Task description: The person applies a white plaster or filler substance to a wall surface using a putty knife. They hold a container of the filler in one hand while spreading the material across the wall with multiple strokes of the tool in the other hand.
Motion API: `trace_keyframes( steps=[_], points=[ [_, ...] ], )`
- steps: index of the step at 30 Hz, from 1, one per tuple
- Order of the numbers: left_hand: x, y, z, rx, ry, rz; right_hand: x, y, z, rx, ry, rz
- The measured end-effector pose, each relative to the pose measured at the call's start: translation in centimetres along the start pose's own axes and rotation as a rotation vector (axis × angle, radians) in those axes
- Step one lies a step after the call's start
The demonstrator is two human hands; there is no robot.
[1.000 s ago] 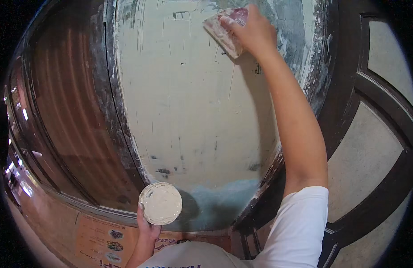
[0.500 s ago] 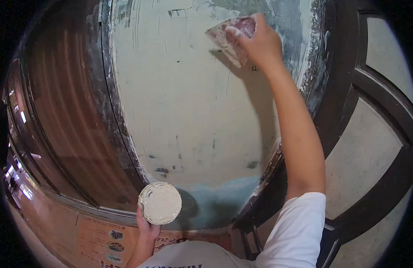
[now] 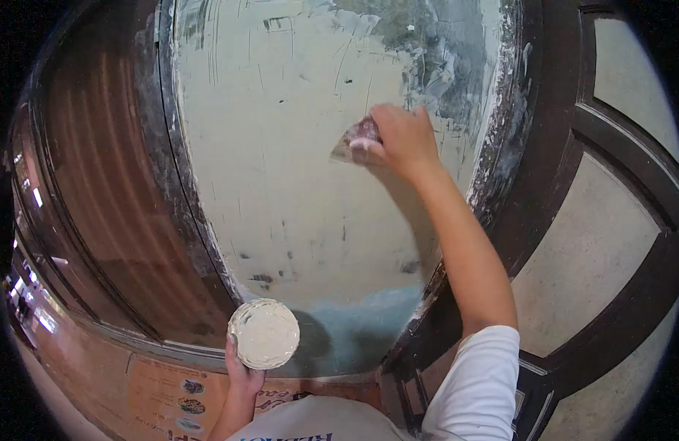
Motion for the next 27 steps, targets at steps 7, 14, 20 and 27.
trace_keyframes(
  steps=[7,14,20,27],
  points=[
    [0.6,0.3,0.1,0.020,0.000,-0.038,-10.5,6.3,11.4,0.225,0.268,-0.190],
    [1.2,0.4,0.4,0.017,0.020,-0.041,-6.8,3.1,9.2,-0.009,0.210,-0.158],
    [1.0,-0.3,0.1,0.048,0.024,-0.008,10.3,-5.7,-5.7,-0.191,-0.081,-0.270],
    [1.1,-0.9,0.3,0.019,0.016,0.031,16.8,-9.9,-13.1,-0.280,-0.338,-0.285]
  ],
)
Point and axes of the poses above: each hand's wrist, its own x-axis away from the middle knuckle, its own z-axis out of the back of the hand, y = z × x, the point moved 4 cm from there along -x, towards the middle knuckle, and after that the axes turned 11 degrees about -y, right-handed, at the moved point
